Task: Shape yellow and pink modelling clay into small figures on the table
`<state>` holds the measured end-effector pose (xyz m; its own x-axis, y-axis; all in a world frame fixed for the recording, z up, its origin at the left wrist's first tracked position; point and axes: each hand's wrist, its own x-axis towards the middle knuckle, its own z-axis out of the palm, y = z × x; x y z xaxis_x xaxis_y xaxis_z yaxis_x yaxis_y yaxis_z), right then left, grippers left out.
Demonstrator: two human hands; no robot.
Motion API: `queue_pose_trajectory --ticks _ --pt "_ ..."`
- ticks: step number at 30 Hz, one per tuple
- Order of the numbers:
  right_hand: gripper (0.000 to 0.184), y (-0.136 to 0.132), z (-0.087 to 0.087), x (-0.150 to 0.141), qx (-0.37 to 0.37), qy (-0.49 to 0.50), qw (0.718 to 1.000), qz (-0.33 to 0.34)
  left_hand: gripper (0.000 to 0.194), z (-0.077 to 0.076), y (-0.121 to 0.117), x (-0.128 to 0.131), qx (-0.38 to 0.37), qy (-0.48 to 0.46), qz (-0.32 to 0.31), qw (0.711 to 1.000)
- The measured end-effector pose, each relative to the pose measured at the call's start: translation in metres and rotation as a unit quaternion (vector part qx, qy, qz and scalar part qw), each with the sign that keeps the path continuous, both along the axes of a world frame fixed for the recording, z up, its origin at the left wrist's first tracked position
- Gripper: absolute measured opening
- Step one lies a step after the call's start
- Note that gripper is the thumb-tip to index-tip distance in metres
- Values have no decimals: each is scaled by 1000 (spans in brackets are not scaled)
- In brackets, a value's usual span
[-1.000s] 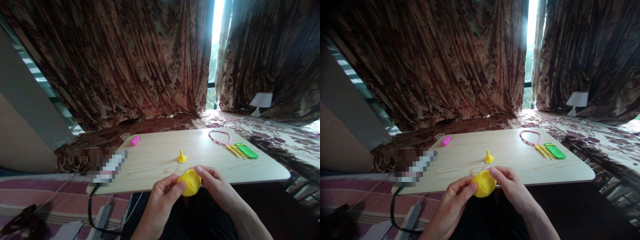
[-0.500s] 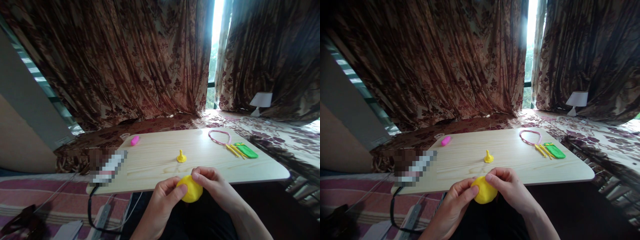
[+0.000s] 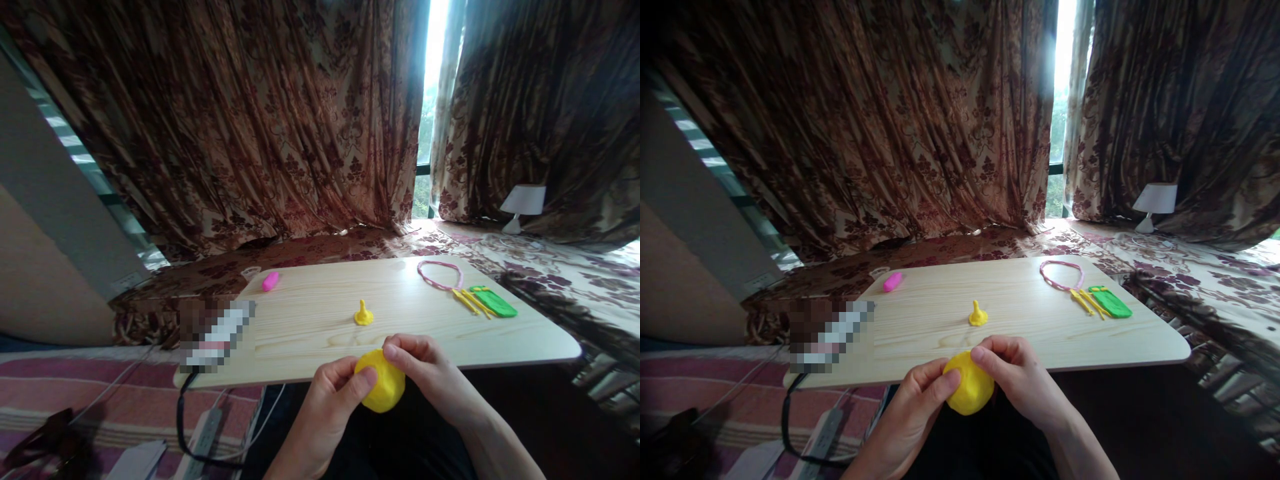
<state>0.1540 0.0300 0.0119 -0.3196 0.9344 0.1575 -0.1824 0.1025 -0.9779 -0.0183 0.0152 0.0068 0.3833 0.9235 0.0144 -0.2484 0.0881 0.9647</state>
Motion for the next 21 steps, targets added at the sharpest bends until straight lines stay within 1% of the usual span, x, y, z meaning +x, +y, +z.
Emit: queue_pose_trajectory --ticks 3,6,8,11,13,16,19,21 --pt "37 0 1 -1 11 -13 1000 2 22 -2 -1 0 -3 2 2 1000" --pt "32 0 0 -3 12 -21 1000 0 22 -3 -1 -1 0 9 -13 1000" --pt "34 1 -1 -4 7 -22 1000 -16 22 -2 -2 -2 0 11 -17 1000" --pt "38 2 -3 -2 12 -10 999 -39 22 2 -2 0 -5 -7 -2 1000" --pt "37 2 -3 -1 13 -7 1000 -27 22 5 -3 3 -7 -22 19 1000" --pt "33 0 -2 0 -6 -12 1000 -7 24 9 -4 6 -5 -31 38 999" --pt "33 -2 -1 -1 -12 -1 1000 3 26 9 -4 8 -8 -30 37 999" --pt "33 -2 -2 -1 -9 5 1000 10 26 7 -3 6 -12 -28 21 999"
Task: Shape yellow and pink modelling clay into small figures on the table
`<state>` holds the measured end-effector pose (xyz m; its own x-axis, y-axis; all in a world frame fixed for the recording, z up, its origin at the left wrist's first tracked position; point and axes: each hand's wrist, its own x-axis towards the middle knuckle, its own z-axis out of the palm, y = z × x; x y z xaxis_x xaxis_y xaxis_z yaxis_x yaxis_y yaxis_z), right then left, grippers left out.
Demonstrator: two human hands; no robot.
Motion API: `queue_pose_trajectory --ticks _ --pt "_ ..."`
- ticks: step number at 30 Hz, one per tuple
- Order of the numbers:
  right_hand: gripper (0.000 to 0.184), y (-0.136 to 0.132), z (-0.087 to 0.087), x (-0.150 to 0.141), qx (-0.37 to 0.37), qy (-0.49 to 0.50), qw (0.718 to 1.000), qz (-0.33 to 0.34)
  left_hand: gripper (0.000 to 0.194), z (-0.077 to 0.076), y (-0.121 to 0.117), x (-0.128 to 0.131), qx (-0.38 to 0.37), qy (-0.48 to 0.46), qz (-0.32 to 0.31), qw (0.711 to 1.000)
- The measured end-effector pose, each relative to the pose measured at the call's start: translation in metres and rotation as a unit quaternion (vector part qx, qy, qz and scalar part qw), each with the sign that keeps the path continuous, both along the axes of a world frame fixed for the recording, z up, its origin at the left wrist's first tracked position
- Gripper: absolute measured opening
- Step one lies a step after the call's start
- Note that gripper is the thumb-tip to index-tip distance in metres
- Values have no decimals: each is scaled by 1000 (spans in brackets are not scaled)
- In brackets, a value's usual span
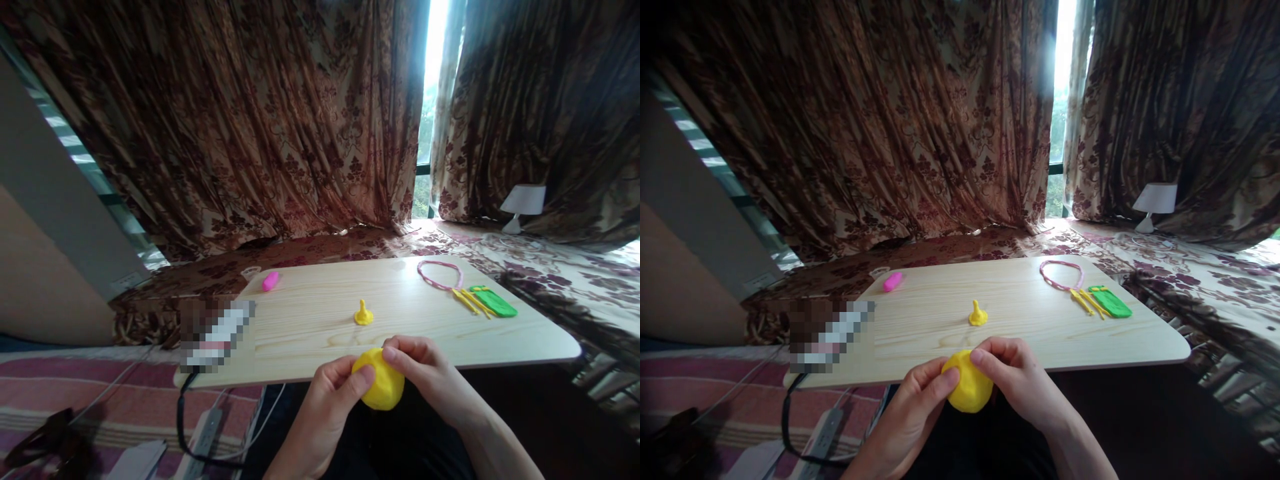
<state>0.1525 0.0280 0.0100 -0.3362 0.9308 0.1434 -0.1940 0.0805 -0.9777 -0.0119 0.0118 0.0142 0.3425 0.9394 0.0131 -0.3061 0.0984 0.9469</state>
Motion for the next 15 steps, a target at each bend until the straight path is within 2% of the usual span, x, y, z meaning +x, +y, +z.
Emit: queue_pose_trajectory --ticks 4,9,15 --pt "39 2 -1 0 12 -4 1000 -14 21 -4 1 -4 -8 -15 -27 999" --pt "35 3 -2 1 0 -7 1000 -17 21 -6 1 -5 -25 -2 -39 999" --pt "36 3 -6 3 0 28 999 -16 20 0 1 0 -20 -37 15 999"
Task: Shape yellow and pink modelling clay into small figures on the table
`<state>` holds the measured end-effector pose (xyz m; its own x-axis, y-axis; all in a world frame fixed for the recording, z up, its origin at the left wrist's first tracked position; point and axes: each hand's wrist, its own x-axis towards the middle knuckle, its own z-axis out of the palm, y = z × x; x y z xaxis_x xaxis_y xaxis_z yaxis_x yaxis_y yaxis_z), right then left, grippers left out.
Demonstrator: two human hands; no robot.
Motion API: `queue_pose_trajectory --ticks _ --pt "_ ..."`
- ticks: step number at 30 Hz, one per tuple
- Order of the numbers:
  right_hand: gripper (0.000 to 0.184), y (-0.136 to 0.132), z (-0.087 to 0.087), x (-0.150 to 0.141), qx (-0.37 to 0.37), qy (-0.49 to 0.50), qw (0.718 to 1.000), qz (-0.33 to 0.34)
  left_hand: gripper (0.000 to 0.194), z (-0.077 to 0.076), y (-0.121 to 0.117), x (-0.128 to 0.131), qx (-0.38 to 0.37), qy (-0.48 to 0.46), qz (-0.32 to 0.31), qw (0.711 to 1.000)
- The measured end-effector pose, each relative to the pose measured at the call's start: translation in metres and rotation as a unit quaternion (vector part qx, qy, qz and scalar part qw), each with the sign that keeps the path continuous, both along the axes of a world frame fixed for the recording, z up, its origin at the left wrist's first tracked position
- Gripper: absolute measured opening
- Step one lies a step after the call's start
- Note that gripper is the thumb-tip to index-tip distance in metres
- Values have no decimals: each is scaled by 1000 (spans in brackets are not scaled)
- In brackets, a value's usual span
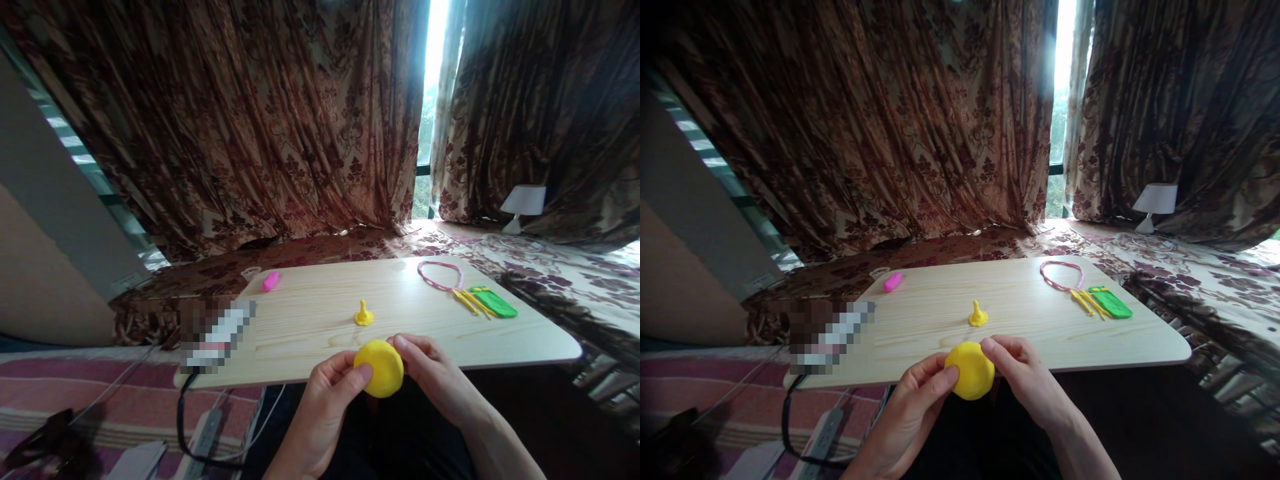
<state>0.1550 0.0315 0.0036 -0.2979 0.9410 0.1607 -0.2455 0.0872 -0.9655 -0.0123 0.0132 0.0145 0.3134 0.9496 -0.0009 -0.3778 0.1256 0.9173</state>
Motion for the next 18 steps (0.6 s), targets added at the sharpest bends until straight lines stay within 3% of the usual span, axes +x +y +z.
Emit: queue_pose_trajectory --ticks 9,14,18 --pt "34 -1 8 0 11 -19 1000 20 17 -3 1 2 14 -9 26 1000" --pt "18 0 5 3 1 -6 1000 9 19 0 1 3 1 -10 41 999" --pt "18 -1 6 3 5 -15 1000 3 20 3 0 6 -3 0 68 998"
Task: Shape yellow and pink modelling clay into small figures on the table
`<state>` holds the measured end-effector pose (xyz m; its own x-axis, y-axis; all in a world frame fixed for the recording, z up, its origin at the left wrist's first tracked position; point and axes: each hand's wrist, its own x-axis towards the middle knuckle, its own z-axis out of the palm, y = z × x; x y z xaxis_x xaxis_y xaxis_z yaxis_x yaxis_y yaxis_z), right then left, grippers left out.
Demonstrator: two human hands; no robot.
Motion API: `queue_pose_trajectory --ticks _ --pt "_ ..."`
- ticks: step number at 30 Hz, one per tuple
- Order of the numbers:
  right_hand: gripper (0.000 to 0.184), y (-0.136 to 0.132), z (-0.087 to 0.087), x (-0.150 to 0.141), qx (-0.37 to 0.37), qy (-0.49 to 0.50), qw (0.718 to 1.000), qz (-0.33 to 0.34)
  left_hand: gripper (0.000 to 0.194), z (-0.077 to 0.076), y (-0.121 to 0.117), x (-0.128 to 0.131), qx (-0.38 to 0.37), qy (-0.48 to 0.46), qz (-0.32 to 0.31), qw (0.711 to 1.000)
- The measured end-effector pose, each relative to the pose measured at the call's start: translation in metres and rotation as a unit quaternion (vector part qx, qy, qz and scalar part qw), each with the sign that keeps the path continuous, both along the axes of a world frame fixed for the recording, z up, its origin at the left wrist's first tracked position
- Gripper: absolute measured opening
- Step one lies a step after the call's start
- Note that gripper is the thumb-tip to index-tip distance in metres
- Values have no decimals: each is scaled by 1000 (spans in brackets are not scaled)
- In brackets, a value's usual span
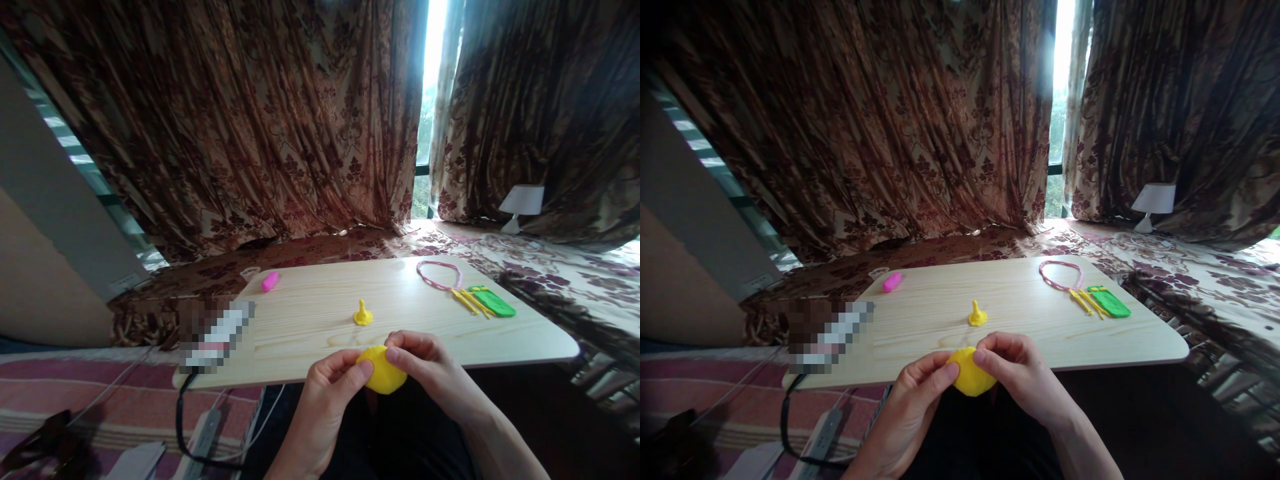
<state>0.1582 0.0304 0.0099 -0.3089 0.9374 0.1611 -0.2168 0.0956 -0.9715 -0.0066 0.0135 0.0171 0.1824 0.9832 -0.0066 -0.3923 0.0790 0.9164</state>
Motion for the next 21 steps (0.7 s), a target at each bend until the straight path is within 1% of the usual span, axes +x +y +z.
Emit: queue_pose_trajectory --ticks 3,6,8,11,15,18,21 --pt "20 -1 4 -3 14 -18 1000 -4 16 -2 1 0 15 11 9 1000" --pt "23 -2 7 -6 19 -23 1000 0 15 -4 1 -2 41 45 -1 998" --pt "25 -2 7 -7 19 -23 1000 -2 15 -4 1 -2 46 66 9 997" --pt "25 -1 5 -8 17 -26 999 -16 15 -2 1 -1 40 71 27 996" --pt "25 0 3 -8 24 -34 999 -29 11 1 1 1 53 73 10 996" --pt "27 0 3 -8 25 -28 999 -26 9 -3 2 1 38 52 12 998" --pt "28 0 2 -5 24 -26 999 -26 12 -8 3 0 8 3 19 1000"
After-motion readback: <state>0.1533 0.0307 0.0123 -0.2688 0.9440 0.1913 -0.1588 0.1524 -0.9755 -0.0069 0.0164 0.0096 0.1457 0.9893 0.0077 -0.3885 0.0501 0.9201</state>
